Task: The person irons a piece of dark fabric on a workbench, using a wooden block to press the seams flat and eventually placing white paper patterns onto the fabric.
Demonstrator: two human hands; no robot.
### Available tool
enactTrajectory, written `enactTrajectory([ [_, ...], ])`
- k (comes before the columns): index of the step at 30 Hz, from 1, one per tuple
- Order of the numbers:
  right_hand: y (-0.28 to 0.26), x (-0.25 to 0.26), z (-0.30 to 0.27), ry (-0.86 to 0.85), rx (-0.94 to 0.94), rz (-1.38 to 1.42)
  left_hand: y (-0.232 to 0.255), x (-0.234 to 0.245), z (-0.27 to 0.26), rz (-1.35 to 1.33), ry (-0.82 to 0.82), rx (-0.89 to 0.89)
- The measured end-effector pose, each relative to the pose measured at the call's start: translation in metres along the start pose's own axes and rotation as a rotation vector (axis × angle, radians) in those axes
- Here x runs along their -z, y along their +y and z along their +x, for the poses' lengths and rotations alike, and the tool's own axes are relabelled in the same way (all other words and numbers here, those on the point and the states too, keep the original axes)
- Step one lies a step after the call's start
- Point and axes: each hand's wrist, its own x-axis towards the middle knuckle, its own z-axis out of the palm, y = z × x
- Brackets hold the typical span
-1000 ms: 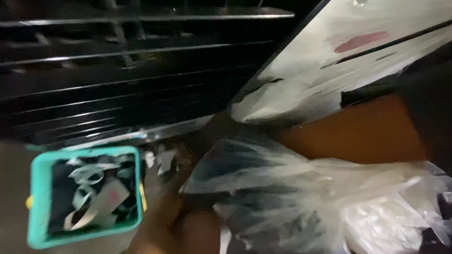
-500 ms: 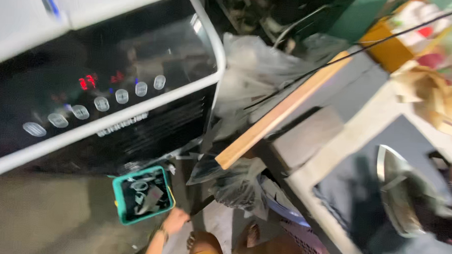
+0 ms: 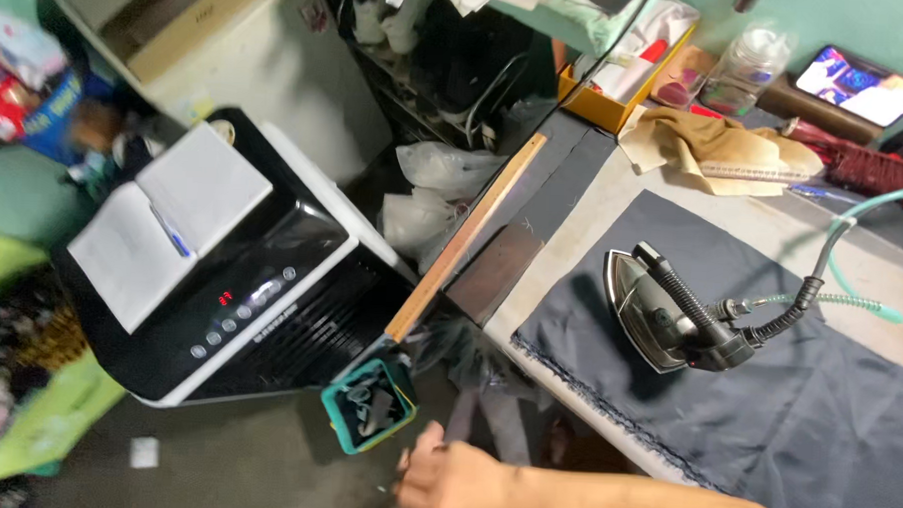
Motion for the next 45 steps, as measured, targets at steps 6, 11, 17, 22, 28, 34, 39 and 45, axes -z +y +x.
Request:
enactTrajectory([
  [6, 0.062, 0.105, 0.038, 0.375, -0.729, 0.920, 0.071, -0.098, 0.140, 1.057, 0.091, -0.143],
  [11, 0.180, 0.131, 0.021, 0.716, -1.039, 1.144, 0.065, -0.090, 0.180, 1.040, 0.255, 0.425],
  [17, 0.414, 0.168, -0.071, 0.744, -1.327, -0.041, 0.074, -0.058, 0.311, 1.247, -0.083, -0.072],
  [22, 0.488, 0.216, -0.080, 0.159, -1.413, -0.446, 0.103, -0.134, 0.414, 1.575, -0.133, 0.337],
  [28, 0.533, 0.215, -0.117, 0.133, -1.274, -0.488, 0.073, -0.177, 0.474, 1.695, -0.218, 0.410],
  [34, 0.526, 0.219, -0.114, 0.059, -1.396, -0.537, -0.026, -0.184, 0.511, 1.354, -0.353, 0.079],
  [39, 0.373, 0.181, -0.047, 0.035, -1.275, -0.273, -0.013, -0.137, 0.495, 1.721, -0.367, -0.389],
  [45, 0.261, 0.046, -0.042, 0.113, -0.587, -0.352, -0.023, -0.133, 0.510, 1.704, -0.655, -0.448],
])
